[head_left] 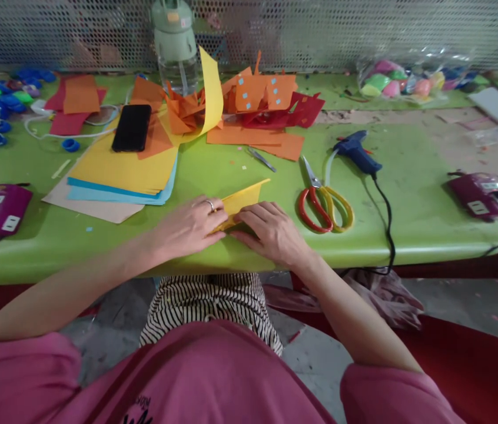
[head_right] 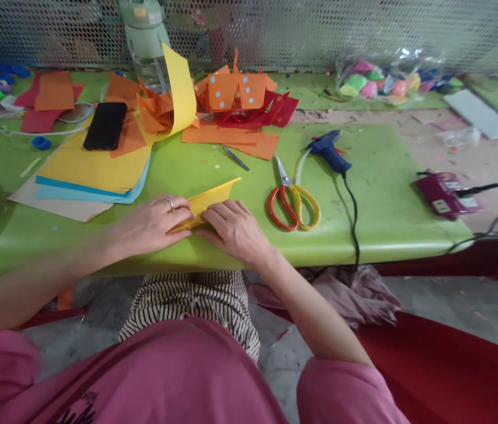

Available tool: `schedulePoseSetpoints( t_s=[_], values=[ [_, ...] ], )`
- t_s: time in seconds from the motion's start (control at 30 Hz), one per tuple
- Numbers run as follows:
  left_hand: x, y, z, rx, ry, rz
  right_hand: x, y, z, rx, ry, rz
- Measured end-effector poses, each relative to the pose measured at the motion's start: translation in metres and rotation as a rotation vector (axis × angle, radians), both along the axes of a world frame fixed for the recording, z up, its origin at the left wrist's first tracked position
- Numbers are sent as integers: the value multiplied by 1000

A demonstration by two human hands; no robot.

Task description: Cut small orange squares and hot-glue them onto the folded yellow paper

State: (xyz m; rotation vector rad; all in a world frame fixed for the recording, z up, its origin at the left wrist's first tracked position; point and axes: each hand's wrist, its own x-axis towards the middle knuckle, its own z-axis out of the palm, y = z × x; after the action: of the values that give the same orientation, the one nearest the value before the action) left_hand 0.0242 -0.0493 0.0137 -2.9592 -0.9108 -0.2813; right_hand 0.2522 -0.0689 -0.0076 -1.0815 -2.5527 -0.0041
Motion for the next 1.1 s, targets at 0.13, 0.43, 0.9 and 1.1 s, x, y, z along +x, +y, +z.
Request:
schedulePoseSetpoints(
  t_s=[0.13, 0.43, 0.9, 1.1],
  values=[
    [3, -10, 6, 134, 185, 6, 0, 1, 0, -13, 11, -8],
    [9, -29, 4, 293, 196, 94, -8, -3, 4, 291, -123, -9],
    [3, 19, 0, -187, 31, 143, -3, 12, 9, 77, -171, 46],
    [2, 29, 4, -260, -14, 82, -4, 19, 10, 96, -169, 66]
  ],
)
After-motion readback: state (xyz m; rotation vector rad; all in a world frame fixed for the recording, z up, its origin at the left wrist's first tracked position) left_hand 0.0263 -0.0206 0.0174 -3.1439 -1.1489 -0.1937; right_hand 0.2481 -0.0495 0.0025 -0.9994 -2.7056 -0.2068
